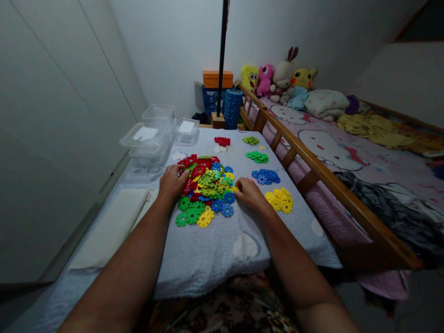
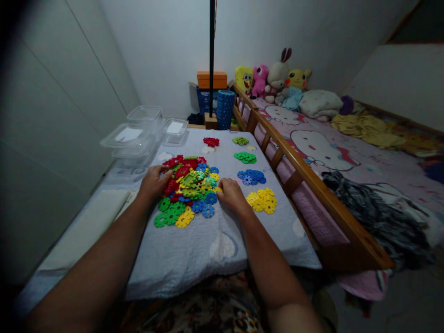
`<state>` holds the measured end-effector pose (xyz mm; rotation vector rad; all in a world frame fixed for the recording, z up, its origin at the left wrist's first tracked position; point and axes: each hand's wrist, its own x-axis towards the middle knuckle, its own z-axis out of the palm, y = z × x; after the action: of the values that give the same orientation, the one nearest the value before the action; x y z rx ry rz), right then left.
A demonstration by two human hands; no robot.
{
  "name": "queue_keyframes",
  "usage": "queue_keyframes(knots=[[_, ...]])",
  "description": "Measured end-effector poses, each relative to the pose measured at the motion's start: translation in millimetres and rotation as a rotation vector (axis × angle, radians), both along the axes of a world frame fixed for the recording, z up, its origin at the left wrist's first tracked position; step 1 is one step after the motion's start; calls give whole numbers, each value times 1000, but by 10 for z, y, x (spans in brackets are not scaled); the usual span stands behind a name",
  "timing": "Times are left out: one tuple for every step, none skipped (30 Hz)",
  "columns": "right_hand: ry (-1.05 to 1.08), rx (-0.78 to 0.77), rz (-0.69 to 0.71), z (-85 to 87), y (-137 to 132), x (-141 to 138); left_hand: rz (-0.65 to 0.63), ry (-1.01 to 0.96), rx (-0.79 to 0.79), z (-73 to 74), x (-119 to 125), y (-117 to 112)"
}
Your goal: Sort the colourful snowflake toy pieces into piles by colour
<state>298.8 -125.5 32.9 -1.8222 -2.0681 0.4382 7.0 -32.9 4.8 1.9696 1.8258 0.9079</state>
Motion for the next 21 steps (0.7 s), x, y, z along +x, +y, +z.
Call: queue_keyframes(knots=[[43,-1,-15,-4,-4,11,-1,-3,-2,2,0,-1],[82,-2,-38,-6,-8,24,-3,-4,-4,3,-1,-1],[118,3,-65,-5,-12,41,-5,-3,-6,2,-2,0],[151,13,-92,1,-15,64,-7,0,-7,-1,-3,2],[183,28,-115,12,-19,97,-8,6,-8,-5,-5,6],[218,44,-135,30,-25,139,-7,12,-8,-10,-8,10],[257,57,-150,56,-35,193,-6,19,-7,-17,-11,15],[302,66,-164,88,-51,256,-4,24,-6,-24,-15,20],[349,72,-177,124,-73,329,-5,27,-5,-30,-18,25],[394,74,-194,164,-102,408,-7,29,-3,-35,-21,29],[435,71,-211,204,-138,490,-10,31,-1,-40,-24,33],[467,64,-228,241,-180,575,-13,33,1,-43,-26,35],[490,55,-246,274,-226,657,-16,35,2,-45,-27,37],[504,50,-267,298,-274,737,-17,37,3,-45,-27,38],[513,50,-291,313,-322,814,-18,38,3,-45,-26,38],[520,52,-316,317,-368,886,-19,40,1,-43,-25,36],[528,56,-342,311,-410,954,-19,40,-1,-39,-24,34],[536,61,-368,296,-448,1018,-19,39,-4,-35,-23,32],[541,62,-390,274,-482,1078,-17,36,-7,-31,-22,29],[543,58,-407,247,-510,1134,-15,34,-11,-26,-21,26],[541,51,-419,219,-535,1185,-15,33,-13,-21,-20,24]])
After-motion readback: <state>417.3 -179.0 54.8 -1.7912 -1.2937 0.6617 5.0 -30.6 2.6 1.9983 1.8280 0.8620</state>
